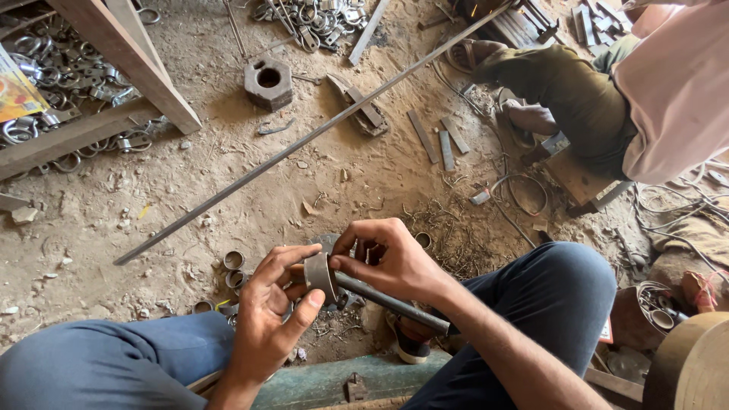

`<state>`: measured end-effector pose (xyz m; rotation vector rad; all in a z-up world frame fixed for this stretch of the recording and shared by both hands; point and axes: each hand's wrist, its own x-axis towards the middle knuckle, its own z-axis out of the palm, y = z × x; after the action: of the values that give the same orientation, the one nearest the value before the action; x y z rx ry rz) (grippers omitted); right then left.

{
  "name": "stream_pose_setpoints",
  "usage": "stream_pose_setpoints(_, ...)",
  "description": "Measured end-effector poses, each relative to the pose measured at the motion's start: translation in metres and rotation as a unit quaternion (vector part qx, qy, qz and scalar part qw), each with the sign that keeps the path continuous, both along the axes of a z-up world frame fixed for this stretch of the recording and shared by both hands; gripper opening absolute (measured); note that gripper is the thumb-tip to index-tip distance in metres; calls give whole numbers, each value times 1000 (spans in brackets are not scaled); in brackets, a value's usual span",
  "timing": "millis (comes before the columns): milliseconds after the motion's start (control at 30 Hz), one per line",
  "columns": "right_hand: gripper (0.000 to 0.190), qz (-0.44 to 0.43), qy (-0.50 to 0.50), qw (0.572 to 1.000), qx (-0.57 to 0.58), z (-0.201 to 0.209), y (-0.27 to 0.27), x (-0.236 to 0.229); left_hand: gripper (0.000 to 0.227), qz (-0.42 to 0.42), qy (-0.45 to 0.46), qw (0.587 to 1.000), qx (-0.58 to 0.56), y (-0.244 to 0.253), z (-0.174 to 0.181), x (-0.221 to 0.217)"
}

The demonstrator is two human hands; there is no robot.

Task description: The person sits cross-legged on the floor and uses a hammer to shape small metal rings on a gear-like anvil. They repeatedly pick up rings, position them on the anvil, and strike them to adjust their form, occasionally inspecting the rings by hand.

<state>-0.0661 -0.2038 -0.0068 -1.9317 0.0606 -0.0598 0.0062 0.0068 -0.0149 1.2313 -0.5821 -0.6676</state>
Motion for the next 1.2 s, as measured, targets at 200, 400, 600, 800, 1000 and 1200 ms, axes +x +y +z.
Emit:
stream_pose_setpoints(200,16,21,86,989,116,-2,-3,-5,49,-6,17,1000,-21,3,-6,-1)
stream_pose_setpoints(400,21,32,80,972,217,-8,-1,-7,57,-22,103,993,-45,9,-22,4)
stream_pose_setpoints(600,20,20,118,960,254,-13,2,-8,59,-8,181,982,-60,9,-28,3)
stream_pose_setpoints(800,18,-21,102,977,184,-11,6,-5,53,15,2,1000,4,1,-16,1)
stream_pose_setpoints(1000,13,-37,68,993,89,-7,7,-4,52,28,-118,991,60,-3,1,0)
stream_pose_setpoints(1200,16,-57,-75,992,-85,-13,11,-1,55,79,-347,923,150,-4,3,-6)
